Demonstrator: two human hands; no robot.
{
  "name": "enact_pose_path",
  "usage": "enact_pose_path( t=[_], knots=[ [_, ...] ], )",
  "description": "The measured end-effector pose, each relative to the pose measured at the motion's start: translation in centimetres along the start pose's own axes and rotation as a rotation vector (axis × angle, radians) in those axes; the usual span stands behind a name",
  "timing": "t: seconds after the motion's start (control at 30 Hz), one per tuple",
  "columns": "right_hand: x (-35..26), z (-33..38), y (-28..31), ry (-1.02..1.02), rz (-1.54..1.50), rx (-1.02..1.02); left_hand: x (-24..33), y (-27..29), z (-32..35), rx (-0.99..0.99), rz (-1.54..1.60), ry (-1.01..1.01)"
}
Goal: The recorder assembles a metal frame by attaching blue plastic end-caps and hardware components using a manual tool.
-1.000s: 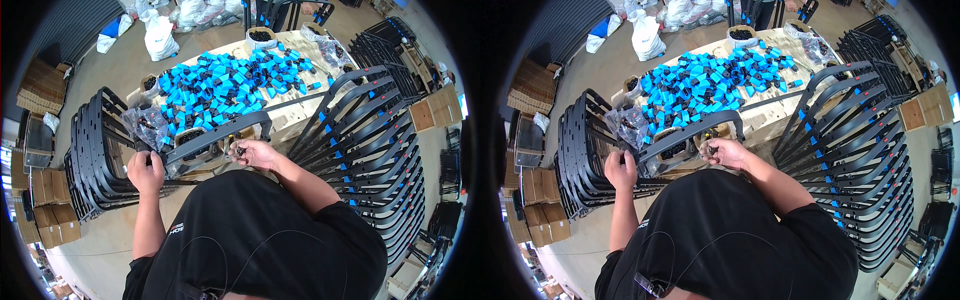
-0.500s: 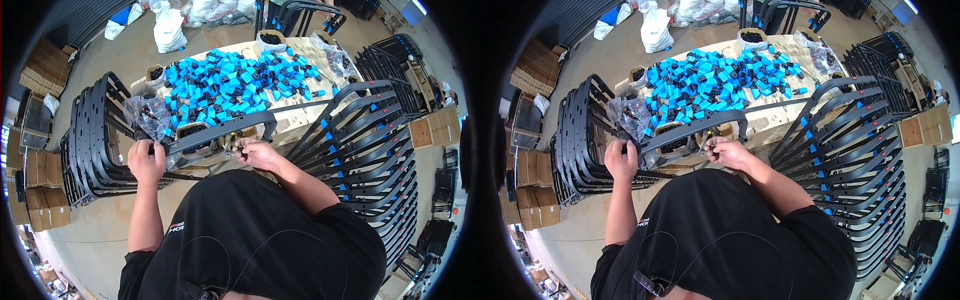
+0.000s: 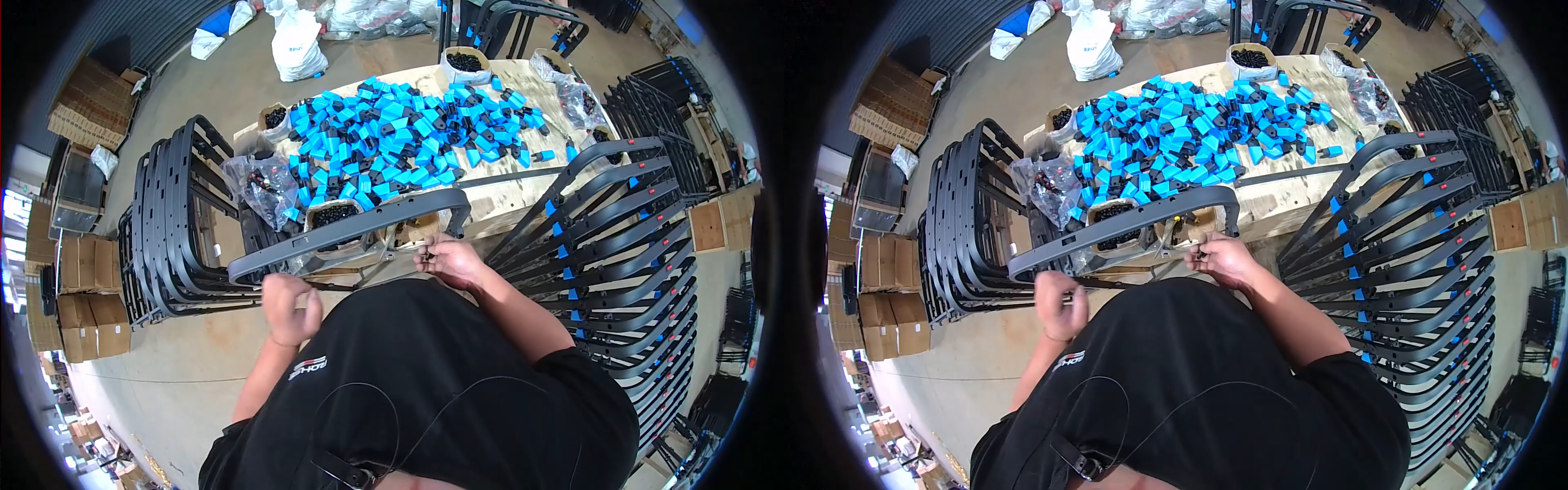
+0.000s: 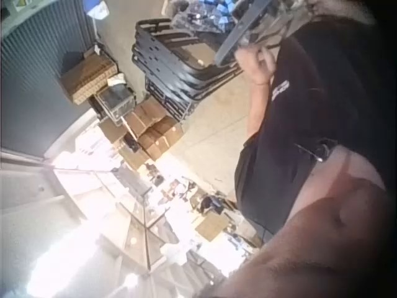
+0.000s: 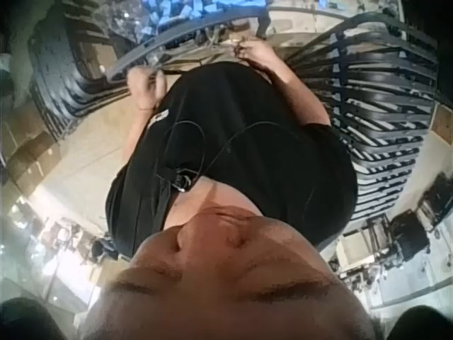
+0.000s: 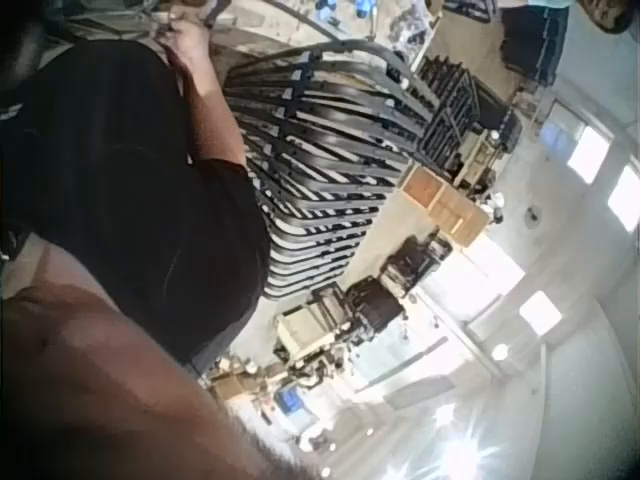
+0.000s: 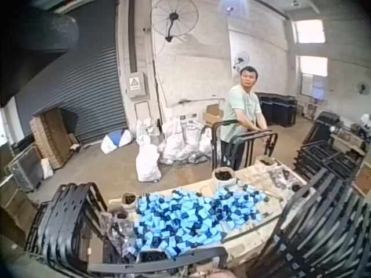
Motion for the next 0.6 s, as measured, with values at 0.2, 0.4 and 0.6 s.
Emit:
enact_pose_path(
  t=[0.2, 0.4, 0.6],
  knots=[
    [-0.5, 1.0, 1.9, 0.065, 0.242, -0.037, -11.2, -12.6, 1.6, -0.550, -0.013, 0.627],
    [-1.9, 3.6, 2.1, 0.130, 0.217, 0.118, -17.8, -22.3, -1.8, -0.679, -0.265, 0.523],
    [-2.0, 8.5, 4.0, 0.180, 0.241, 0.264, -21.6, -25.8, -1.1, -0.951, -0.427, 0.255]
  ],
)
Point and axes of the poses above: each hand's wrist, its own z-axis away from the middle knuckle, its own y-axis out of the back of the hand, x = y × z, the point moved 5 cm from there along -z, towards the middle knuckle, and after that the axes turned 14 degrees about y, right-handed, at the moved point
